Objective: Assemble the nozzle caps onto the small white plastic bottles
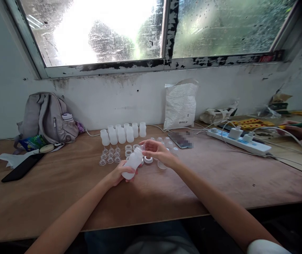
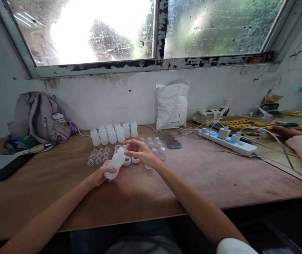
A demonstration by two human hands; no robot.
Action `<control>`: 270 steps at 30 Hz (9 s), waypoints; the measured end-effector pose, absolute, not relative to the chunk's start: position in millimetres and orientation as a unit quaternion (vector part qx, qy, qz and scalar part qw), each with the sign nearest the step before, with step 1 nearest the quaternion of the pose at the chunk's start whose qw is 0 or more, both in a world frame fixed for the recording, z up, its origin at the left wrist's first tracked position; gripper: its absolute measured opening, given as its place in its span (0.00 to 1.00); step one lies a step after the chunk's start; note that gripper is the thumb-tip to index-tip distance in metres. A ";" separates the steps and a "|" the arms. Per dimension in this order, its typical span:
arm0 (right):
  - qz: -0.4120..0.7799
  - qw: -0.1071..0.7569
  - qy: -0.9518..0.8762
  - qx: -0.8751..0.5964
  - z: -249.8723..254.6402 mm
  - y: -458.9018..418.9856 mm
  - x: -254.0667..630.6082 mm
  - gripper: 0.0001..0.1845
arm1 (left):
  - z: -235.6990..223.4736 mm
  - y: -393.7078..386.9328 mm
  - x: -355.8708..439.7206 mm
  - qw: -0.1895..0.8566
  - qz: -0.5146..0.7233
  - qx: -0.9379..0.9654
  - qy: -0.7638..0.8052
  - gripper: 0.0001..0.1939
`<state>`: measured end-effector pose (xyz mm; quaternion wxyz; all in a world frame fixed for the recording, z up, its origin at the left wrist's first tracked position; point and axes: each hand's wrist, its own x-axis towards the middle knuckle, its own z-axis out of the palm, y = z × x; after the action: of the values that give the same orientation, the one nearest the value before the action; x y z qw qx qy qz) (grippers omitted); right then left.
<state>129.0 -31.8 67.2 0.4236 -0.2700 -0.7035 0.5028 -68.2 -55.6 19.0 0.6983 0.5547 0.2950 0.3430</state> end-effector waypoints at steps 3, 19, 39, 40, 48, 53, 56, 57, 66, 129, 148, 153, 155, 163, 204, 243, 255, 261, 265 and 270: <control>0.514 0.425 -0.706 -0.237 68.0 -34.9 127.3 0.21 | 16.9 -56.9 -67.5 0.707 0.350 0.549 0.276 0.21; 0.461 0.367 -0.729 -0.349 66.5 -28.9 135.3 0.21 | 21.3 -55.0 -69.2 0.679 0.286 0.587 0.336 0.18; 0.215 0.271 -0.891 -0.293 8.8 -39.0 105.2 0.28 | 10.4 -41.6 -65.0 0.477 0.600 0.482 0.425 0.20; 0.217 0.282 -0.887 -0.294 11.9 -39.5 105.7 0.27 | 10.1 -41.8 -64.7 0.466 0.599 0.491 0.429 0.20; 0.217 0.444 -0.805 -0.327 39.2 -47.9 105.4 0.21 | 19.9 -59.3 -64.0 0.271 0.525 0.669 0.451 0.23; 0.248 0.476 -0.781 -0.320 36.1 -50.8 104.0 0.11 | 20.4 -63.8 -65.0 0.235 0.506 0.696 0.451 0.23; 0.277 0.492 -0.761 -0.319 41.2 -44.7 107.2 0.10 | 18.6 -60.1 -65.3 0.222 0.505 0.712 0.434 0.26; 0.280 0.503 -0.753 -0.319 45.8 -40.0 109.6 0.11 | 17.6 -58.0 -65.5 0.221 0.504 0.720 0.423 0.29; 0.005 0.389 -0.750 -0.535 96.4 66.0 128.4 0.09 | 9.4 -41.2 -82.7 0.082 0.366 0.836 0.400 0.20; 0.429 0.416 -0.731 -0.329 -9.8 -50.4 101.4 0.09 | 1.3 -49.5 -78.3 0.054 0.338 0.867 0.364 0.17; 0.449 0.409 -0.704 -0.367 -15.7 -38.6 97.3 0.08 | -7.2 -47.9 -67.3 0.007 0.321 0.868 0.378 0.13; 0.570 0.375 -0.648 -0.338 -12.8 -33.1 100.0 0.12 | -7.0 -48.0 -68.6 0.016 0.313 0.863 0.397 0.13; 0.603 0.365 -0.630 -0.326 -9.5 -32.2 102.5 0.14 | -5.8 -48.3 -69.1 0.018 0.308 0.864 0.399 0.13; 0.650 0.329 -0.606 -0.319 -3.2 -31.7 109.3 0.16 | -4.0 -48.1 -72.1 0.033 0.301 0.864 0.402 0.14; 0.637 0.340 -0.632 -0.280 -3.2 -26.6 110.7 0.20 | -2.2 -44.9 -73.9 0.094 0.298 0.860 0.403 0.16; 0.598 0.380 -0.638 -0.302 -4.1 -31.0 101.1 0.12 | 13.5 -51.1 -70.0 0.204 0.322 0.830 0.407 0.19; 0.475 0.368 -0.721 -0.346 -9.7 -33.1 103.2 0.11 | 1.0 -37.0 -78.1 0.232 0.348 0.822 0.387 0.25; 0.393 0.393 -0.743 -0.372 -9.0 -33.7 105.1 0.15 | 3.1 -38.2 -78.9 0.250 0.350 0.822 0.375 0.27; 0.339 0.412 -0.758 -0.375 -11.5 -33.1 104.5 0.18 | 3.6 -38.6 -78.6 0.259 0.358 0.816 0.372 0.23; 0.338 0.442 -0.749 -0.359 -9.7 -35.5 105.0 0.13 | 6.6 -37.3 -81.3 0.251 0.368 0.812 0.377 0.21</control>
<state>105.0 -35.5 -9.7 0.4417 -0.3592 -0.7493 0.3382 -81.3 -37.3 6.6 0.2514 0.8118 0.3774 0.3678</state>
